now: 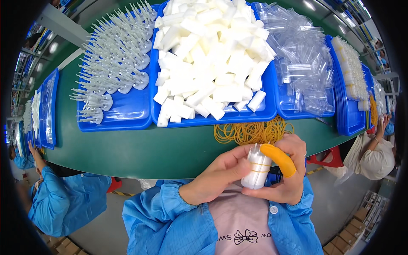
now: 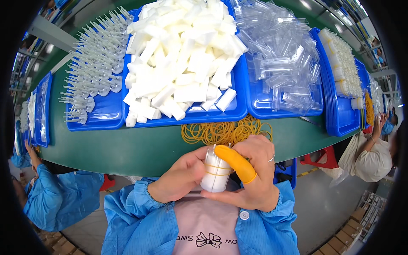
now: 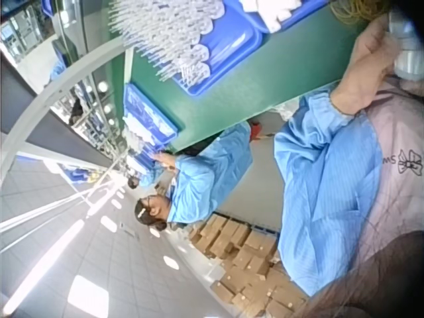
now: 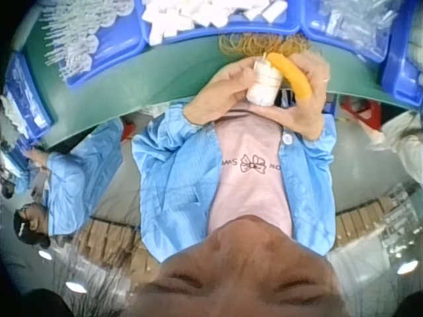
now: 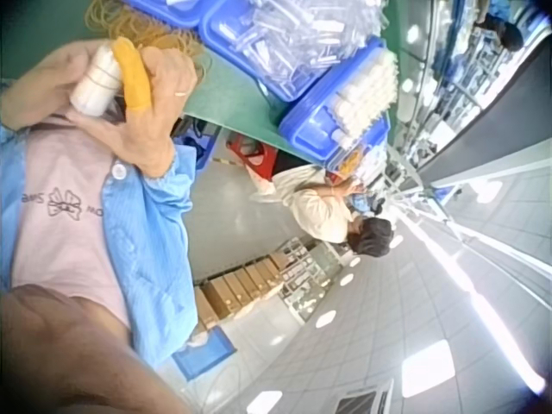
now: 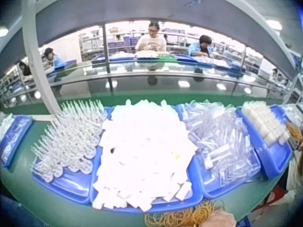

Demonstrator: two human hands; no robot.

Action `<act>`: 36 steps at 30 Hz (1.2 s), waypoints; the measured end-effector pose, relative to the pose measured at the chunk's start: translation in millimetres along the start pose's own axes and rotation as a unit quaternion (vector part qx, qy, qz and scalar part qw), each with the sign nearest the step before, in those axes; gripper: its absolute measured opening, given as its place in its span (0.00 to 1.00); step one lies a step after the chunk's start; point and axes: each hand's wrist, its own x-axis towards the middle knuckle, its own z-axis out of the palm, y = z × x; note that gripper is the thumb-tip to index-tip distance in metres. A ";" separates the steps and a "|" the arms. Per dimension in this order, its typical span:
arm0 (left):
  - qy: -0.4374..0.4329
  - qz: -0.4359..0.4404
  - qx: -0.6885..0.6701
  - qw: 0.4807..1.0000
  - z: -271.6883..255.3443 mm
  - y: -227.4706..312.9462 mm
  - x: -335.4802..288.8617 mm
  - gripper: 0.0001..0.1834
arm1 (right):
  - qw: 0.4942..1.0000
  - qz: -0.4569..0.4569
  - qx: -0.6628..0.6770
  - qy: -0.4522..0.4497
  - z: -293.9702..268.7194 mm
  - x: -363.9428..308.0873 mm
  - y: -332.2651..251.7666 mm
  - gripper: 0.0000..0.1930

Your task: The person assembles small white plastic components by inserting clear plastic tubes into white cylindrical bases. They then secure the assembled units with yellow rubber bands and place them into a blue tray. The process is repeated continuously throughout the clip.

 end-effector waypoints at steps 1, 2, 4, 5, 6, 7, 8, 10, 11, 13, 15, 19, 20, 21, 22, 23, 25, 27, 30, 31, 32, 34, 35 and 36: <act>-0.014 -0.020 -0.019 1.000 1.7 3.6 0.1 0.36 | 1.000 0.001 0.013 0.005 0.5 -0.4 0.3 0.37; -0.027 -0.040 -0.038 0.998 4.3 9.9 -0.1 0.37 | 1.000 0.003 0.025 0.010 0.9 -0.7 0.4 0.37; -0.030 -0.050 -0.037 0.998 4.4 12.8 -0.1 0.38 | 0.999 0.006 0.039 0.015 1.4 -0.5 1.0 0.36; -0.020 -0.039 -0.016 0.999 2.6 11.0 -0.2 0.38 | 0.999 0.007 0.039 0.015 1.2 0.3 1.4 0.36; -0.010 -0.027 0.003 1.000 0.4 8.3 -1.0 0.39 | 0.999 0.008 0.040 0.014 1.3 1.0 1.1 0.36; -0.015 -0.003 0.006 1.000 -1.9 4.2 -1.4 0.35 | 1.000 0.003 0.010 0.006 0.4 1.1 -0.1 0.36; -0.019 0.021 0.009 1.000 -4.4 -0.8 -1.5 0.31 | 1.000 -0.002 -0.019 -0.002 -1.0 1.1 -2.1 0.37; -0.025 0.031 -0.007 0.999 -6.5 -4.3 -0.6 0.27 | 0.999 -0.011 -0.049 0.002 -0.9 -0.5 -3.4 0.37; -0.025 0.017 -0.026 0.999 -6.8 -4.8 -0.5 0.27 | 0.999 -0.016 -0.049 0.013 1.7 -1.8 -3.5 0.38; -0.018 -0.002 -0.029 0.999 -4.9 -2.2 -0.7 0.31 | 0.999 -0.013 -0.045 0.016 3.4 -2.1 -2.1 0.39; -0.007 -0.013 0.003 1.000 3.4 6.3 -1.8 0.39 | 0.999 0.002 -0.040 0.003 1.2 -1.7 -0.4 0.40; -0.004 -0.003 0.010 1.000 -1.3 2.7 0.2 0.41 | 0.990 0.042 0.132 0.035 4.6 -10.8 8.5 0.47; -0.006 -0.005 0.010 1.000 -1.6 2.5 -1.7 0.41 | 0.976 0.068 0.197 0.058 4.2 -15.2 9.7 0.48; -0.009 -0.006 0.010 1.000 -1.8 2.5 -2.9 0.42 | 0.958 0.093 0.260 0.080 3.2 -18.3 12.6 0.50; -0.018 -0.008 0.008 1.000 0.3 4.5 -4.3 0.43 | 0.937 0.118 0.317 0.087 1.7 -18.9 18.4 0.51; -0.028 -0.010 0.006 1.000 4.3 7.6 -6.6 0.44 | 0.913 0.148 0.374 0.072 1.9 -18.7 19.7 0.51; -0.051 -0.020 0.001 0.999 6.5 8.9 -6.7 0.46 | 0.851 0.206 0.480 0.048 -1.3 -18.0 19.6 0.50; -0.071 -0.030 -0.005 0.997 -0.4 1.9 -4.8 0.49 | 0.850 0.235 0.471 -0.020 0.2 -13.7 12.6 0.42; -0.109 -0.024 0.024 0.993 -9.3 -4.7 -2.1 0.48 | 0.855 0.208 0.457 -0.129 -0.4 -16.3 17.9 0.36; -0.087 -0.016 0.045 0.995 -4.7 -2.4 -0.9 0.48 | 0.859 0.208 0.449 -0.134 -5.5 -16.4 20.0 0.33; -0.066 -0.007 0.066 0.996 4.8 2.0 -4.0 0.49 | 0.865 0.204 0.436 -0.138 -11.1 -16.4 21.1 0.32; -0.029 0.030 0.099 0.994 11.6 3.9 -9.3 0.49 | 0.886 0.180 0.427 -0.022 -28.1 -12.1 25.4 0.29; -0.009 0.087 0.123 0.989 16.2 2.6 -4.5 0.47 | 0.892 0.168 0.419 0.040 -39.3 -11.9 29.6 0.28; 0.017 0.143 0.175 0.974 14.3 0.3 -5.7 0.44 | 0.893 0.178 0.397 0.116 -55.5 -12.3 35.8 0.29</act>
